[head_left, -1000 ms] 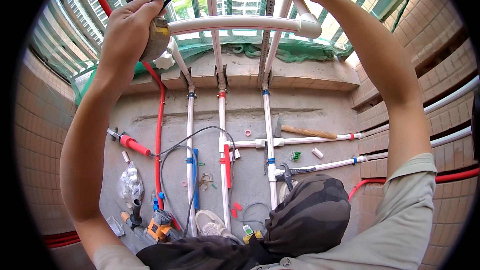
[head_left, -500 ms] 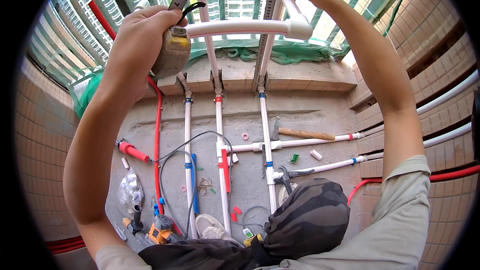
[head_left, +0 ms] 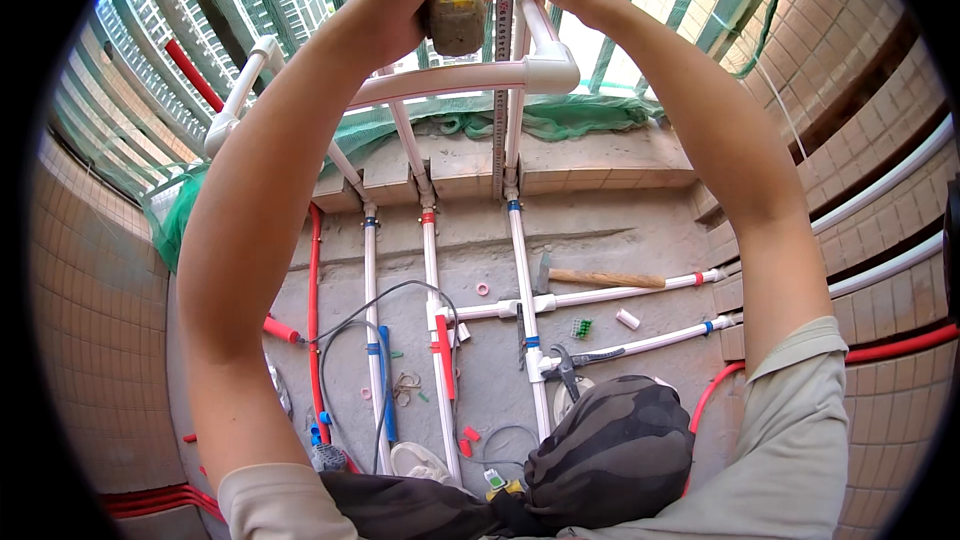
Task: The person sits on the floor and uses a hammer to secure white PVC pipes to a wall. They then use a tape measure to measure the pipes and retrieve a plastic bag from a cardboard box.
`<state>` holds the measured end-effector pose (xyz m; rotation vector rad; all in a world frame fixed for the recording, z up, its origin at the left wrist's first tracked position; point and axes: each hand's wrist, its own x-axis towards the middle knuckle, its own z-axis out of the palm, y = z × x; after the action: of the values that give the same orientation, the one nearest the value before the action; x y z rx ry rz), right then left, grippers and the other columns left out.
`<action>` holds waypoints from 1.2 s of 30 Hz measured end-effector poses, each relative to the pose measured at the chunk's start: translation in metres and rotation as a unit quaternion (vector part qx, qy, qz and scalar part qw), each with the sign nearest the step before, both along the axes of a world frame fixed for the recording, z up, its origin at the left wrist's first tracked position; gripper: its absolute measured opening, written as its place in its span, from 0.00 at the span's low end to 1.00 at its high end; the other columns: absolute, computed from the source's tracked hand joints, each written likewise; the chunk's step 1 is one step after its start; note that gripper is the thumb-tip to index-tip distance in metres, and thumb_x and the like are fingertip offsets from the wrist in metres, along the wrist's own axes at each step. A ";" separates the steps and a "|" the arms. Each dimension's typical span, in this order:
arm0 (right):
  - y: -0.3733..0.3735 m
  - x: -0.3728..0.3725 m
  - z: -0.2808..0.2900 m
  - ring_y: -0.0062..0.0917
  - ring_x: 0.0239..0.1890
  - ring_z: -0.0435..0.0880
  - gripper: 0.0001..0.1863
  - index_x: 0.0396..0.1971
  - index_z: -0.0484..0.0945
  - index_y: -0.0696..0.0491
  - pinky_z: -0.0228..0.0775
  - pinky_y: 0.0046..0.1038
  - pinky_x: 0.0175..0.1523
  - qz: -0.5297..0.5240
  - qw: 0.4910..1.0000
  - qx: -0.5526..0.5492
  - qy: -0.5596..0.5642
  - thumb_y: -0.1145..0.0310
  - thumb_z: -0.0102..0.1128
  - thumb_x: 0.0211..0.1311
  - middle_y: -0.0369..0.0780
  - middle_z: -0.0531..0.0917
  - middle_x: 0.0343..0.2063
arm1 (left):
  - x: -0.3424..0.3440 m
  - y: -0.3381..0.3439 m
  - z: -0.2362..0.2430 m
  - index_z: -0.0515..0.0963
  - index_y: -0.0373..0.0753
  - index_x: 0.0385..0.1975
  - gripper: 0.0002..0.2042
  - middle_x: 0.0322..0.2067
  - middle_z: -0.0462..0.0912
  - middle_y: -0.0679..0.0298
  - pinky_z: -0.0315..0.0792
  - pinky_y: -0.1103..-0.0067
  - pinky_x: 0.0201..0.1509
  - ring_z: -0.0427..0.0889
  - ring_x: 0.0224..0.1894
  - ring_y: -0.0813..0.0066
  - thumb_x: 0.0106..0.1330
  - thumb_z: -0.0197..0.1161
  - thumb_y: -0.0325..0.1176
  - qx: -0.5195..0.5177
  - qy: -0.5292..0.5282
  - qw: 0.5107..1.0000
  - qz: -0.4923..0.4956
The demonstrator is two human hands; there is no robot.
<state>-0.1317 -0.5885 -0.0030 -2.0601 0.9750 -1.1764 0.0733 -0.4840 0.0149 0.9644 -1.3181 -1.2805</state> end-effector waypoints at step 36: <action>0.393 -0.166 -0.330 0.48 0.67 0.71 0.38 0.66 0.72 0.55 0.62 0.45 0.71 0.070 0.897 0.154 0.409 0.52 0.73 0.59 0.53 0.71 0.67 | -0.025 -0.031 -0.004 0.74 0.31 0.49 0.12 0.39 0.84 0.57 0.77 0.66 0.57 0.83 0.43 0.66 0.81 0.51 0.35 -0.007 -0.001 1.000 0.007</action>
<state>-0.2980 -0.1958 -0.3329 -2.3144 1.2405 -0.0084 0.0485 -0.5151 0.0114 0.9643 -1.3171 -1.2579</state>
